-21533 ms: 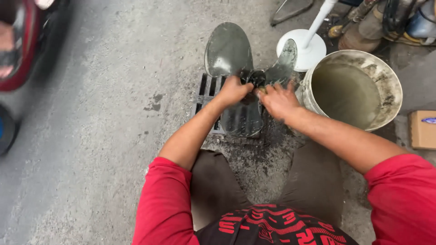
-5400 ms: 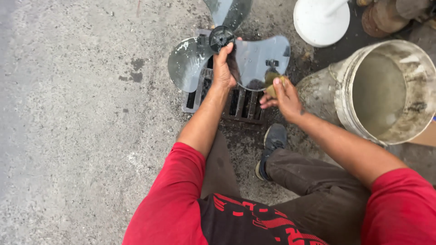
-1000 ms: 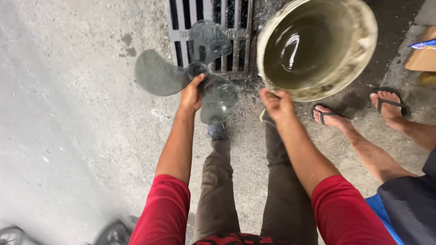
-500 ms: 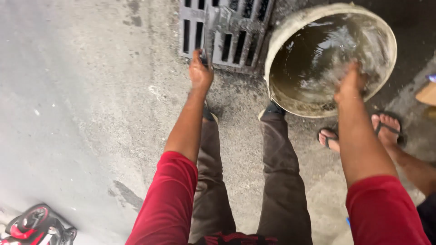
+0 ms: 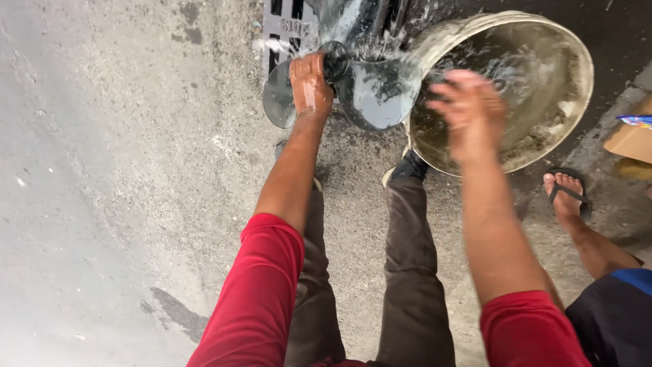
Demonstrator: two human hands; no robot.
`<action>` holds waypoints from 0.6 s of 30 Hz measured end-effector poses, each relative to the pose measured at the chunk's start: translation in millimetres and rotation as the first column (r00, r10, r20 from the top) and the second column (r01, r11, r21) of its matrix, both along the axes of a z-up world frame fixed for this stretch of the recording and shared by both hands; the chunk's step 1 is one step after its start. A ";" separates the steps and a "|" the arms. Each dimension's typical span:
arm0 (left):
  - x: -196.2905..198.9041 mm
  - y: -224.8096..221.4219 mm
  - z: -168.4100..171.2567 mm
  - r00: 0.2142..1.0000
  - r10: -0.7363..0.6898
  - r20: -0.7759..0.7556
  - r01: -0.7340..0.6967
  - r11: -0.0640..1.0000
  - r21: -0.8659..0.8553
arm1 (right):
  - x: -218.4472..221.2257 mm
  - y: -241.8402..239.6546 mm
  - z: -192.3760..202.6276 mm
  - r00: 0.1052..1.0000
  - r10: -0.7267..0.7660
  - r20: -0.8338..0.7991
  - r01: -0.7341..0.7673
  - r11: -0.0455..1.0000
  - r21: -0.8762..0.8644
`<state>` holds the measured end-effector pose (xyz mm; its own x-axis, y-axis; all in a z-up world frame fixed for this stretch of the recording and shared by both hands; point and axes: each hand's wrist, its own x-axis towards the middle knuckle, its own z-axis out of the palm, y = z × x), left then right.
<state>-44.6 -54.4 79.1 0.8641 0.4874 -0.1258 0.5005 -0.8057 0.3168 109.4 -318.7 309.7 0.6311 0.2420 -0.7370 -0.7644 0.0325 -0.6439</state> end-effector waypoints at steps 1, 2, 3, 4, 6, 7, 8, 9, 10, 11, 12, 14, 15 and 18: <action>-2.0 6.1 -0.9 0.999 -0.041 0.009 0.041 0.998 0.037 | 10.1 -23.7 -25.8 0.991 -0.126 -0.037 0.112 0.959 -0.261; -3.8 12.3 -2.6 0.996 -0.083 0.015 0.081 0.994 0.074 | 20.8 -46.9 -52.6 0.966 -0.255 -0.039 0.201 0.838 -0.507; -12.7 20.9 -20.1 0.998 -0.067 0.009 0.066 0.995 0.080 | 27.9 -69.6 -86.6 0.970 -0.240 -0.047 0.185 0.844 -0.503; -21.6 28.2 -37.6 0.986 -0.081 0.146 0.084 0.996 -0.014 | 36.0 -93.0 -121.1 0.950 -0.305 -0.065 0.206 0.769 -0.606; -37.9 31.2 -32.4 0.962 -0.074 0.263 0.108 0.988 -0.115 | 33.4 -102.2 -132.4 0.926 -0.367 -0.088 0.199 0.674 -0.712; -27.4 34.0 -17.3 0.981 -0.177 -0.083 0.180 0.983 0.028 | 33.3 -83.9 -112.7 0.907 -0.334 -0.256 0.213 0.889 -0.406; -15.7 36.5 -1.7 0.879 -0.216 -0.426 0.298 0.945 0.135 | 34.7 -65.8 -92.6 0.883 -0.240 -0.403 0.243 0.969 -0.044; -4.0 37.5 12.0 0.879 -0.217 -0.424 0.299 0.945 0.136 | 28.9 -37.2 -67.2 0.884 -0.241 -0.401 0.244 0.969 -0.044; 7.9 37.9 26.6 0.828 -0.223 -0.514 0.315 0.944 0.099 | 23.5 -9.1 -41.1 0.943 0.041 -0.331 -0.020 0.998 0.067; 11.3 33.9 44.7 0.761 -0.235 -0.605 0.332 0.942 0.052 | 10.5 15.1 -11.5 0.919 0.312 -0.241 -0.282 0.948 0.150; 8.2 28.4 52.8 0.753 -0.243 -0.611 0.337 0.940 0.043 | -10.9 27.9 -8.1 0.918 0.306 -0.252 -0.276 0.950 0.147; 27.8 26.3 62.5 0.733 -0.185 -0.655 0.323 0.941 0.096 | -36.8 59.8 -6.2 0.853 0.522 0.012 -0.510 0.827 0.235; 37.7 26.5 63.8 0.741 -0.187 -0.645 0.329 0.939 0.106 | -34.7 59.6 -3.8 0.856 0.516 0.028 -0.508 0.830 0.232; 44.6 29.4 60.3 0.498 -0.208 -0.842 0.389 0.921 0.002 | -27.5 42.5 -10.0 0.862 0.438 0.256 -0.437 0.897 -0.062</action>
<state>-0.1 -25.0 139.4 0.5224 0.3105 -0.7942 0.1819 -0.9505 -0.2520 81.9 -276.3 299.7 0.6277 0.5362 -0.5644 -0.5075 -0.2679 -0.8189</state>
